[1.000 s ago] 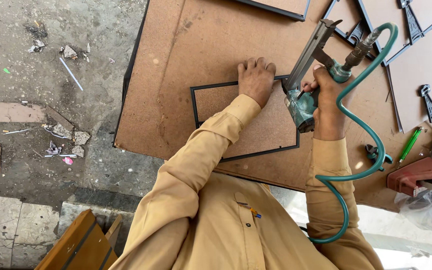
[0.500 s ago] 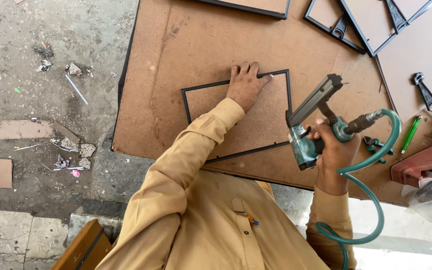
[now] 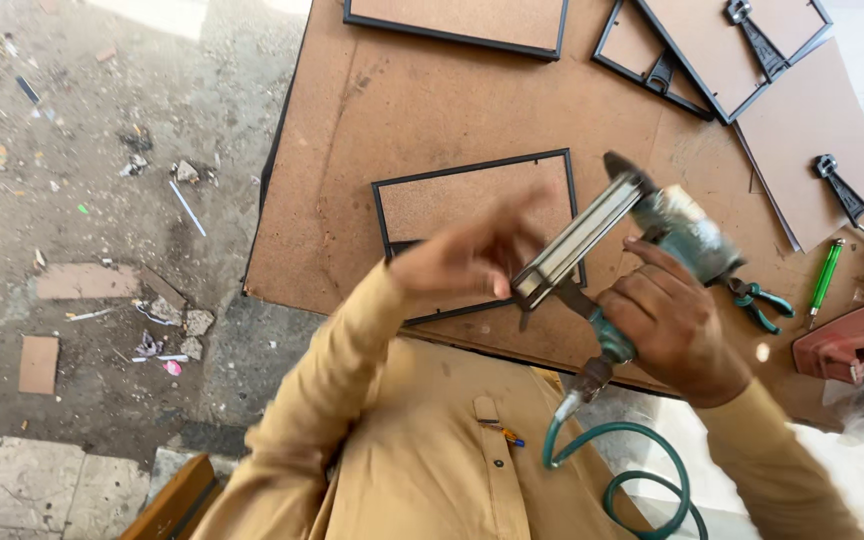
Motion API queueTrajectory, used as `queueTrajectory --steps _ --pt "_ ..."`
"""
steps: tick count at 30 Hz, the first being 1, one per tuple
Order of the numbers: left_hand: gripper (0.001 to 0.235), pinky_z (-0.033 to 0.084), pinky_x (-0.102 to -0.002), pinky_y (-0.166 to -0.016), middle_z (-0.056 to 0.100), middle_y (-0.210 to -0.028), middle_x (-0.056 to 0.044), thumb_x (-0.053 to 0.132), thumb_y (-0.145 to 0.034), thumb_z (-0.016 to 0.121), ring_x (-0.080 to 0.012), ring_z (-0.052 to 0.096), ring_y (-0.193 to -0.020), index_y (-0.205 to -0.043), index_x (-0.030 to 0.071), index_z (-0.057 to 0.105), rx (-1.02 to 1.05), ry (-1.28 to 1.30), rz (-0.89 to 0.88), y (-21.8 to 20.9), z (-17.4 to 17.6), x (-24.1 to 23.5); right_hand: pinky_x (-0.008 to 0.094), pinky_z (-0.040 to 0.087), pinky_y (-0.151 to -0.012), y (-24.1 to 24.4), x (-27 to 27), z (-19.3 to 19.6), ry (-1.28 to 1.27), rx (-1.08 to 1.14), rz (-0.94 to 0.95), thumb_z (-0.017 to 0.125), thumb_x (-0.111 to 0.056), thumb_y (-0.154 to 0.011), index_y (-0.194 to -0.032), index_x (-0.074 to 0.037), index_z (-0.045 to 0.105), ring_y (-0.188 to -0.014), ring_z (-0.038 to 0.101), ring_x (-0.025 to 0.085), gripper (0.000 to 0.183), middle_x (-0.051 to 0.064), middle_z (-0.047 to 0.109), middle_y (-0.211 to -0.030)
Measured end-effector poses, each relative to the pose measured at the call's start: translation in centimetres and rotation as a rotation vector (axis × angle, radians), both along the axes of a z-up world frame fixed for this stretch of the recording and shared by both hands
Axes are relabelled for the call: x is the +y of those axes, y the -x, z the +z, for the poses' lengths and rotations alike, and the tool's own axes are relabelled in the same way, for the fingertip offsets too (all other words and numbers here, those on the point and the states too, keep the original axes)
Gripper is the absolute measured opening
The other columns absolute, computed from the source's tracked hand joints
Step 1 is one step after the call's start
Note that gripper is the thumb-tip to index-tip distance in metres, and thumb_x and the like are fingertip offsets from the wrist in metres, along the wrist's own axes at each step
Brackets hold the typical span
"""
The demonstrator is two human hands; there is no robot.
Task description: The person uses a pneumatic nail gun to attach black metal frames to rectangular cork boards. They repeatedly position each frame, fire the nail gun along the edges, and stack the completed units on the workbench.
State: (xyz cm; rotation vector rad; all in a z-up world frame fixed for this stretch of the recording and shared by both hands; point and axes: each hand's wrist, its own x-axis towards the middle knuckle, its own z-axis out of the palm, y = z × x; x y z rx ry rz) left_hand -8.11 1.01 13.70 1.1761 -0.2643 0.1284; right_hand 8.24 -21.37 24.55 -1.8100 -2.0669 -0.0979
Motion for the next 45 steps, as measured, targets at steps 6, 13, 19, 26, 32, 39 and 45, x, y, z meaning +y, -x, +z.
queueTrajectory --steps 6,13,19,26,32,39,45 --pt "0.047 0.065 -0.029 -0.082 0.066 -0.135 -0.016 0.013 -0.092 0.083 -0.0178 0.073 -0.098 -0.131 0.009 0.056 -0.106 -0.176 0.274 5.8 6.7 -6.6 0.051 0.055 -0.105 -0.2 0.9 8.1 -0.085 -0.455 0.300 0.076 -0.011 -0.088 -0.078 -0.006 0.065 -0.067 0.064 0.019 0.016 0.004 0.055 -0.069" --pt "0.083 0.046 -0.043 -0.121 0.012 -0.176 -0.020 0.015 -0.092 0.082 -0.0329 0.031 -0.163 -0.157 0.027 0.032 -0.373 0.185 0.159 9.2 6.5 -9.0 0.052 0.053 -0.105 -0.4 0.1 13.3 -0.208 -0.644 0.369 0.073 -0.009 -0.091 -0.078 -0.006 0.063 -0.065 0.064 0.018 0.017 0.004 0.056 -0.065" --pt "0.118 0.020 -0.051 -0.135 0.015 -0.179 -0.023 0.023 -0.082 0.087 -0.0351 0.016 -0.165 -0.172 0.020 0.010 -0.218 0.166 0.176 11.6 4.6 -10.7 0.049 0.052 -0.105 -0.9 -1.3 14.7 -0.201 -0.766 0.419 0.070 -0.008 -0.090 -0.076 -0.006 0.063 -0.062 0.065 0.018 0.016 0.001 0.055 -0.060" --pt "0.114 0.020 -0.049 -0.137 0.026 -0.178 -0.019 0.029 -0.083 0.088 -0.0320 0.027 -0.162 -0.170 0.013 0.015 -0.243 0.308 0.276 8.9 4.3 -12.5 0.048 0.050 -0.099 -0.7 -1.9 11.9 -0.208 -0.719 0.503 0.071 -0.010 -0.091 -0.086 -0.002 0.071 -0.063 0.063 0.017 0.009 0.003 0.060 -0.064" --pt "0.115 0.056 -0.039 -0.099 0.040 -0.164 -0.012 0.041 -0.088 0.082 -0.0304 0.065 -0.127 -0.169 0.009 0.006 -0.037 0.367 0.134 8.7 4.8 -13.4 0.060 0.047 -0.107 1.4 -2.0 7.6 -0.012 -0.300 0.642 0.071 -0.005 -0.081 -0.086 0.001 0.067 -0.069 0.067 0.020 0.009 0.005 0.062 -0.068" --pt "0.091 0.062 -0.030 -0.082 0.062 -0.124 -0.009 0.044 -0.098 0.071 -0.0200 0.069 -0.113 -0.168 0.005 0.026 0.290 0.309 0.283 11.0 0.6 -11.2 0.056 0.052 -0.106 3.4 -0.4 0.4 0.108 0.144 0.434 0.074 -0.007 -0.078 -0.087 0.000 0.066 -0.070 0.067 0.024 0.014 0.009 0.062 -0.073" --pt "0.036 0.058 -0.036 -0.085 0.075 -0.111 -0.008 0.026 -0.100 0.065 -0.0204 0.072 -0.097 -0.131 0.009 0.062 0.445 -0.532 0.865 7.8 -6.5 -2.0 0.034 0.057 -0.067 6.9 4.8 -8.2 0.145 0.859 -0.248 0.077 -0.007 -0.085 -0.091 0.000 0.063 -0.070 0.066 0.021 0.017 0.016 0.069 -0.096"
